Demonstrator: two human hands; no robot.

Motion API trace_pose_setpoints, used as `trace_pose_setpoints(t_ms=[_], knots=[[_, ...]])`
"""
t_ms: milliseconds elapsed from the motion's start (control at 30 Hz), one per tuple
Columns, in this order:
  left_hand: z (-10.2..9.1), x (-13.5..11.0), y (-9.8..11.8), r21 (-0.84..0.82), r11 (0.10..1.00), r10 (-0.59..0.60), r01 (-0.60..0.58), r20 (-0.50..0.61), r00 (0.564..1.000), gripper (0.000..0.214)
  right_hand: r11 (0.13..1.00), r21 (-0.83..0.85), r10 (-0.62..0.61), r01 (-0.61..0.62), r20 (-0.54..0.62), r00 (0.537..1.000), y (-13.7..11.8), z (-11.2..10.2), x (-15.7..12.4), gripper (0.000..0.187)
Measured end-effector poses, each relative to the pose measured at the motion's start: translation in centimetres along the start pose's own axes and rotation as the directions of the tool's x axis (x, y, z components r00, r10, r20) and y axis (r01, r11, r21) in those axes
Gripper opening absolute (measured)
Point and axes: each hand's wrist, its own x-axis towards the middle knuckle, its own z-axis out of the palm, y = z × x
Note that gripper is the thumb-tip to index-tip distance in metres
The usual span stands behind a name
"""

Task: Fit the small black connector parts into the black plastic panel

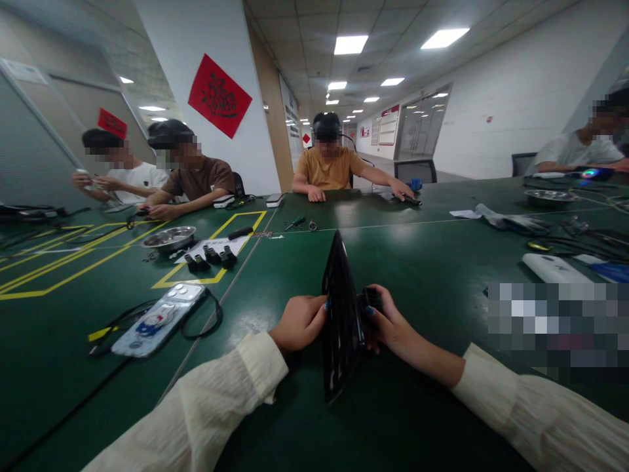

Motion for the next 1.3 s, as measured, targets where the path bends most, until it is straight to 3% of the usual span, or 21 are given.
trace_pose_setpoints(t_ms=[233,600,833,1300], knots=[[0.19,0.05,-0.04,0.038,0.997,-0.065,0.065,-0.004,0.998,0.042,0.999,0.037,-0.009,0.008,0.003,1.000,0.21,-0.06,0.03,0.055],[0.11,-0.02,-0.16,0.031,1.000,0.004,-0.004,-0.001,1.000,0.038,1.000,0.006,0.002,-0.002,0.004,1.000,0.20,-0.13,0.00,0.053],[0.25,0.05,-0.04,0.034,0.997,-0.063,0.064,-0.023,0.998,0.046,1.000,-0.008,-0.006,0.006,0.000,1.000,0.23,-0.08,0.14,0.056],[0.04,-0.12,0.18,0.081,0.997,-0.013,0.019,-0.066,0.998,0.031,1.000,0.011,0.002,-0.002,0.001,1.000,0.09,-0.14,-0.04,0.056]])
